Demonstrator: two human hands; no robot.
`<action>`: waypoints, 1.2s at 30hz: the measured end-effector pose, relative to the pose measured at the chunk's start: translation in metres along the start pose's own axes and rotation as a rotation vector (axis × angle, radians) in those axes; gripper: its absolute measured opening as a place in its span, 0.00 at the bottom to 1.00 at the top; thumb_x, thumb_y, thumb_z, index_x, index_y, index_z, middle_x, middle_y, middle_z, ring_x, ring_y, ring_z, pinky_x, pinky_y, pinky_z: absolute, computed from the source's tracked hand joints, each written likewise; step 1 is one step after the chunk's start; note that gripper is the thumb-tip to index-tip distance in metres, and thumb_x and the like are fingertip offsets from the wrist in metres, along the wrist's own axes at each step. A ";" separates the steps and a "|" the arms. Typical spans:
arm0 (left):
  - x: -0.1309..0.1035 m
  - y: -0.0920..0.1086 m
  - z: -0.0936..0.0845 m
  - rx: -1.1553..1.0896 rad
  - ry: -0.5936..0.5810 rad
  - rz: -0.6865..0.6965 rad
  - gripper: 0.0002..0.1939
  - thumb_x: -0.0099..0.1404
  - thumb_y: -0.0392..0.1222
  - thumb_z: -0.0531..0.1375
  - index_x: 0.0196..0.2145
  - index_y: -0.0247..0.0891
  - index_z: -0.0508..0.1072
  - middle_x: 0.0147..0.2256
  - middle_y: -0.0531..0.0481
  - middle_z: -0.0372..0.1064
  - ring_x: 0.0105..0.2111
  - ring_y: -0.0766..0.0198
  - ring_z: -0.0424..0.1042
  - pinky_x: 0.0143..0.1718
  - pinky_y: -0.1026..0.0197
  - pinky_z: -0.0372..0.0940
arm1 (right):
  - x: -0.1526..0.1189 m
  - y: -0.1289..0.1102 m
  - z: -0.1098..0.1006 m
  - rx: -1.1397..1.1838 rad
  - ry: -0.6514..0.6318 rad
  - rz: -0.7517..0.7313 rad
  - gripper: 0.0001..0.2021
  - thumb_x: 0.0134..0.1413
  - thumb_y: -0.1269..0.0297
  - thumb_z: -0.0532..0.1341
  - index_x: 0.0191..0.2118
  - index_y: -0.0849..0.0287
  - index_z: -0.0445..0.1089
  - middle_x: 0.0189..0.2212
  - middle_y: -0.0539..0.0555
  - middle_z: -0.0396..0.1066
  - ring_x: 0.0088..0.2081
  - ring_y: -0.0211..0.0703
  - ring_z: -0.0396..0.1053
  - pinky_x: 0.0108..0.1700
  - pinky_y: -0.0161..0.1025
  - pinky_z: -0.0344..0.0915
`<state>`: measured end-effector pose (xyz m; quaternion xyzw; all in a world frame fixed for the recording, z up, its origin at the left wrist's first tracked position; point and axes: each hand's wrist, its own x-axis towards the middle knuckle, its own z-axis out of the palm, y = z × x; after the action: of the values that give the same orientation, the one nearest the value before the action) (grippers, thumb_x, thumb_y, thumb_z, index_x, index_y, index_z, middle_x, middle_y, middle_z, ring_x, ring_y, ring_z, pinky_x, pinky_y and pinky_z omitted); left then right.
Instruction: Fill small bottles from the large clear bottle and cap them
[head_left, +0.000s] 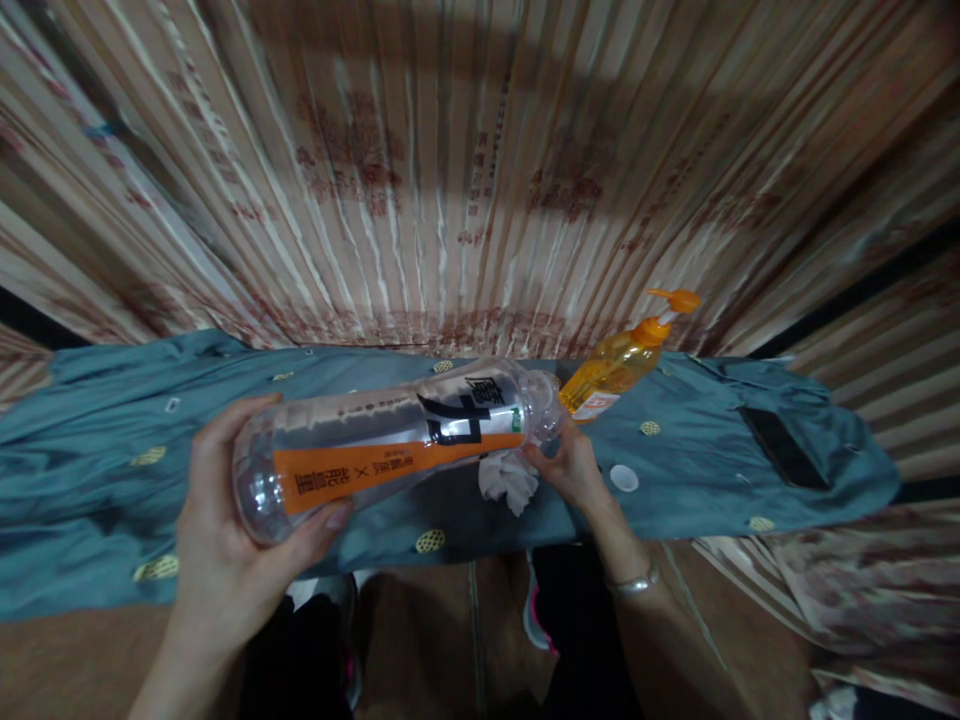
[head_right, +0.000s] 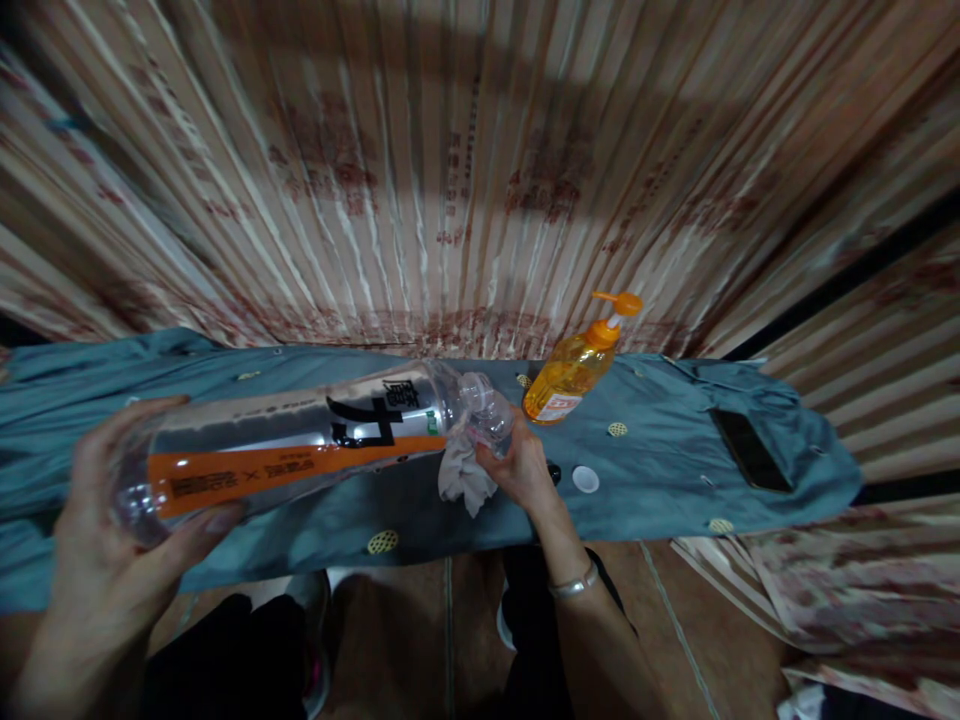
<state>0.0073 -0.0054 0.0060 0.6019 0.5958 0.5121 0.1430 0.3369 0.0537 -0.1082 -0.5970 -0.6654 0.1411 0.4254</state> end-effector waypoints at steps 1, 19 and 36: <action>0.000 0.000 0.000 0.000 -0.005 -0.004 0.37 0.50 0.57 0.64 0.59 0.59 0.64 0.52 0.48 0.68 0.51 0.40 0.70 0.53 0.29 0.65 | 0.000 0.000 0.000 -0.001 -0.001 0.001 0.24 0.49 0.59 0.63 0.54 0.57 0.67 0.40 0.57 0.80 0.40 0.53 0.79 0.40 0.44 0.75; 0.002 -0.003 0.001 -0.014 0.004 -0.049 0.39 0.45 0.59 0.67 0.56 0.54 0.66 0.50 0.45 0.69 0.49 0.40 0.72 0.52 0.32 0.67 | 0.000 0.003 0.001 -0.016 0.005 -0.027 0.26 0.50 0.59 0.63 0.56 0.58 0.66 0.41 0.58 0.80 0.40 0.54 0.79 0.40 0.46 0.76; 0.001 -0.005 -0.001 0.017 -0.017 -0.004 0.38 0.48 0.58 0.66 0.57 0.54 0.65 0.50 0.44 0.68 0.48 0.39 0.72 0.50 0.32 0.68 | 0.000 0.000 0.000 -0.017 -0.008 0.009 0.26 0.49 0.59 0.63 0.56 0.57 0.65 0.40 0.58 0.80 0.41 0.55 0.79 0.41 0.46 0.75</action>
<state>0.0034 -0.0038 0.0031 0.6061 0.6003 0.5016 0.1438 0.3366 0.0536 -0.1078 -0.6031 -0.6655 0.1398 0.4171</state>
